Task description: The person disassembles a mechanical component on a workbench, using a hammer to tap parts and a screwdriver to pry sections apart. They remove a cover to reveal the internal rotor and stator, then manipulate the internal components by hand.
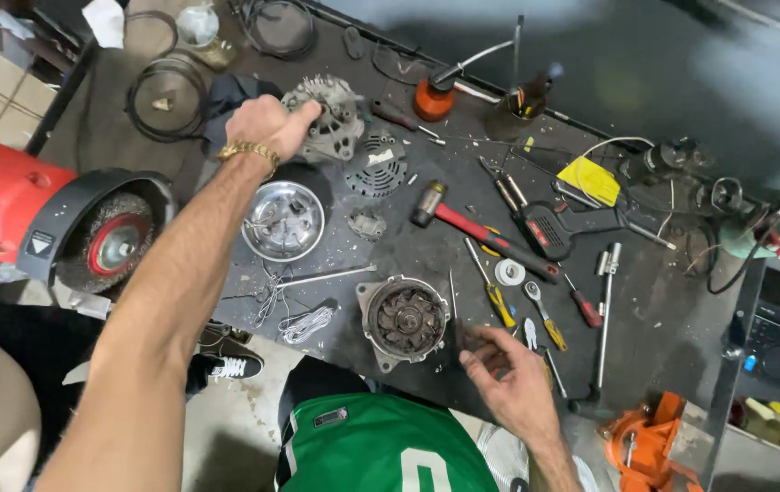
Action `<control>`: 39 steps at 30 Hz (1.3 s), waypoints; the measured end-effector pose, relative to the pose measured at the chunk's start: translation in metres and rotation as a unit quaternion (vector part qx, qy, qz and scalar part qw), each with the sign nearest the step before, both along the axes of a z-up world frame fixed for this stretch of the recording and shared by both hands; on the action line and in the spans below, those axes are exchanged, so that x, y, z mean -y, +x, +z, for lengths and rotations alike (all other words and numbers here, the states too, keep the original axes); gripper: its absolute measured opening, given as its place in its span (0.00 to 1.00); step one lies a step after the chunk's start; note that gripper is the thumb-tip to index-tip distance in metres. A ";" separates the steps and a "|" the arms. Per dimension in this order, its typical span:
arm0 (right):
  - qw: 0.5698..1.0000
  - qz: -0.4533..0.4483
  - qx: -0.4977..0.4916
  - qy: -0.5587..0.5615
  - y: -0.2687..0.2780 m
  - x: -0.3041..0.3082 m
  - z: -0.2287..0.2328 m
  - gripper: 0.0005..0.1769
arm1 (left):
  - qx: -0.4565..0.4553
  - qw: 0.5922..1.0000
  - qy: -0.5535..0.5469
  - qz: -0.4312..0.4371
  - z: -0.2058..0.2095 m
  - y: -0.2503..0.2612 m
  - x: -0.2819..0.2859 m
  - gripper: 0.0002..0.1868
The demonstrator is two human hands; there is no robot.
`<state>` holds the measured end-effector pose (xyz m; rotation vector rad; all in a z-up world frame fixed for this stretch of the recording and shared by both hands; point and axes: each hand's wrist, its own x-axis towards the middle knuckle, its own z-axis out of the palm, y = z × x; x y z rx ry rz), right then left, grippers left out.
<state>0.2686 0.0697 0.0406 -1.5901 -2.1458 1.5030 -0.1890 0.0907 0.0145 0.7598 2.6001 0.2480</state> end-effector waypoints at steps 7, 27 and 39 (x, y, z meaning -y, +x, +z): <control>0.998 0.023 0.057 0.017 -0.001 0.002 0.006 0.23 | 0.096 0.991 0.097 0.007 -0.026 0.003 -0.012 0.31; 0.995 0.058 -0.058 0.052 -0.021 0.016 -0.030 0.37 | 0.070 0.997 0.024 0.007 -0.051 -0.034 -0.018 0.47; 0.995 0.032 -0.087 0.039 -0.019 0.020 -0.041 0.46 | -0.146 0.979 0.100 -0.104 -0.047 -0.018 0.002 0.35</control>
